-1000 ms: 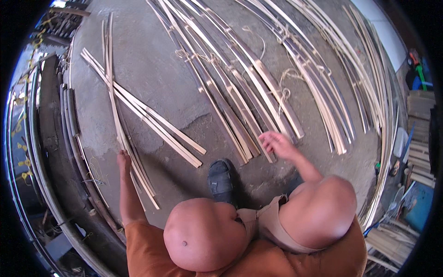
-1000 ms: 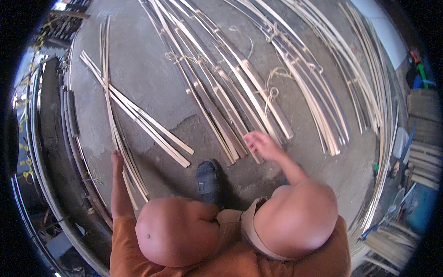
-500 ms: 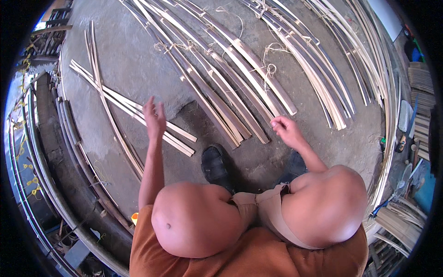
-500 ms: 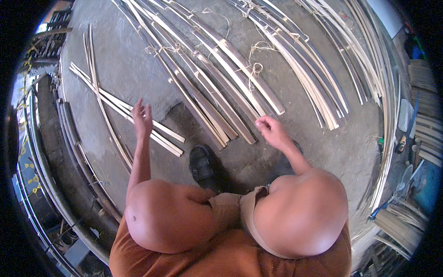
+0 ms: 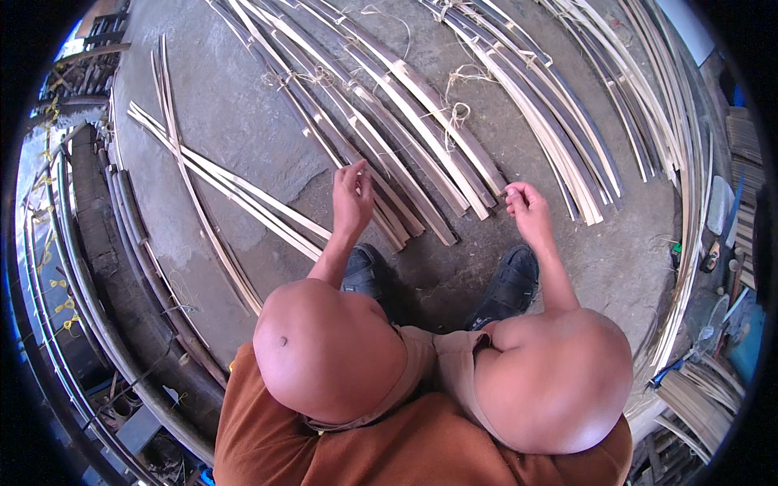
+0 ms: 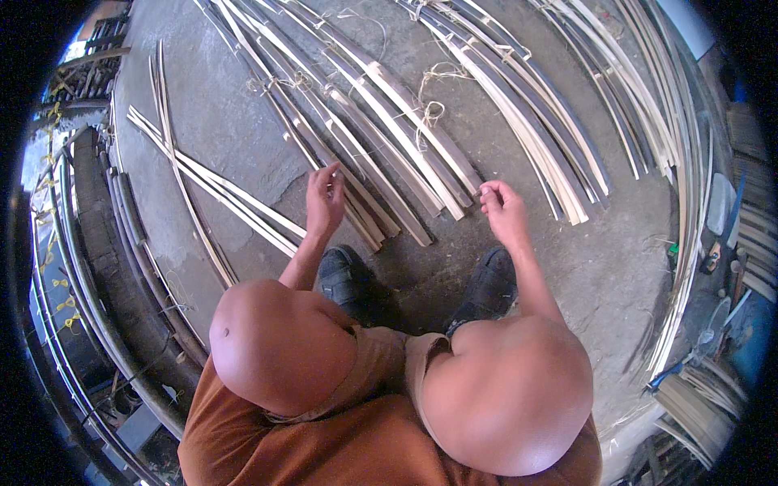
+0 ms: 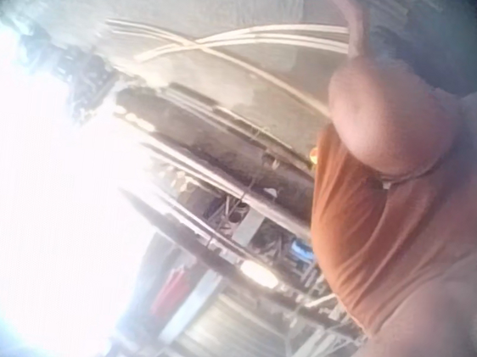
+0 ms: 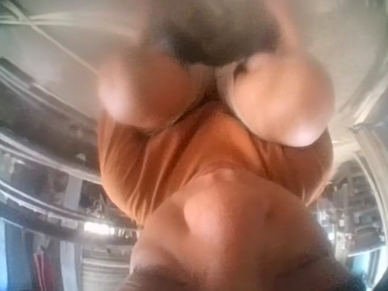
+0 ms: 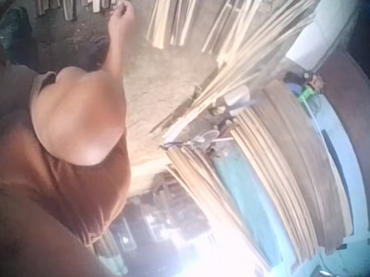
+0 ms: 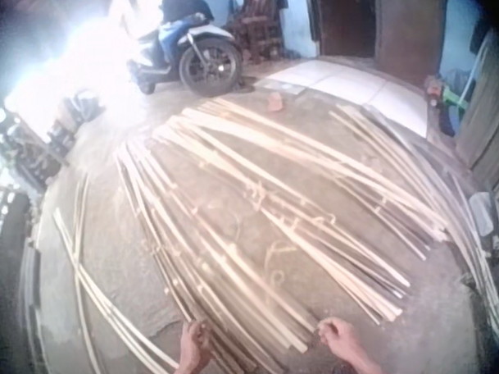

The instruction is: The person sits on the floor and repeatedly picks up, aligns, and places down thin wooden strips. They handle the strips one at a time or in small groups, moving them between piles on the concrete floor.

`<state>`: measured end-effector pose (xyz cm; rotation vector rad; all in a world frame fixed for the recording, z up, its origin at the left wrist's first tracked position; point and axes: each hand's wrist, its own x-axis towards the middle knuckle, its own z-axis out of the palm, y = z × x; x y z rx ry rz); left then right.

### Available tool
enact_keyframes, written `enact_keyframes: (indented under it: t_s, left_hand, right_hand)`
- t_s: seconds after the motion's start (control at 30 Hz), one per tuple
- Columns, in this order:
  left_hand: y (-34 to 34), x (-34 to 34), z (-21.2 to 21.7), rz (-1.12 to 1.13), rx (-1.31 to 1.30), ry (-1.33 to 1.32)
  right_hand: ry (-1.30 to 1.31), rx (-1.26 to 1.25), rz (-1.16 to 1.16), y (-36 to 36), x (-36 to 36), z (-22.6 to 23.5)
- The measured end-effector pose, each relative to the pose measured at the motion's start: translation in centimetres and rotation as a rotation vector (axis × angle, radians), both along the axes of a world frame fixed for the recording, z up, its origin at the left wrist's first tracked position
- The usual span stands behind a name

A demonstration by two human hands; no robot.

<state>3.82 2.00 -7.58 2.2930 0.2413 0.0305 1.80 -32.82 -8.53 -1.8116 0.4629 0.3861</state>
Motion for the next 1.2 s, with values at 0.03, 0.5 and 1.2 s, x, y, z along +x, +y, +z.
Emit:
enact_keyframes:
  t_s: [0.03,0.5,1.2]
  left_hand:
    - [-0.9,-0.2,0.0,-0.051,0.024,-0.024]
    - [-8.1,1.3,-0.5,-0.619,0.324,-0.069]
    - [-5.5,5.4,-3.6,-0.831,0.172,-0.188]
  right_hand:
    - [-0.029,-0.025,-0.006,-0.5,0.3,-0.2]
    - [-0.257,-0.608,0.438,0.8,2.6,0.7]
    - [-0.156,0.135,0.618,7.5,4.5,14.2]
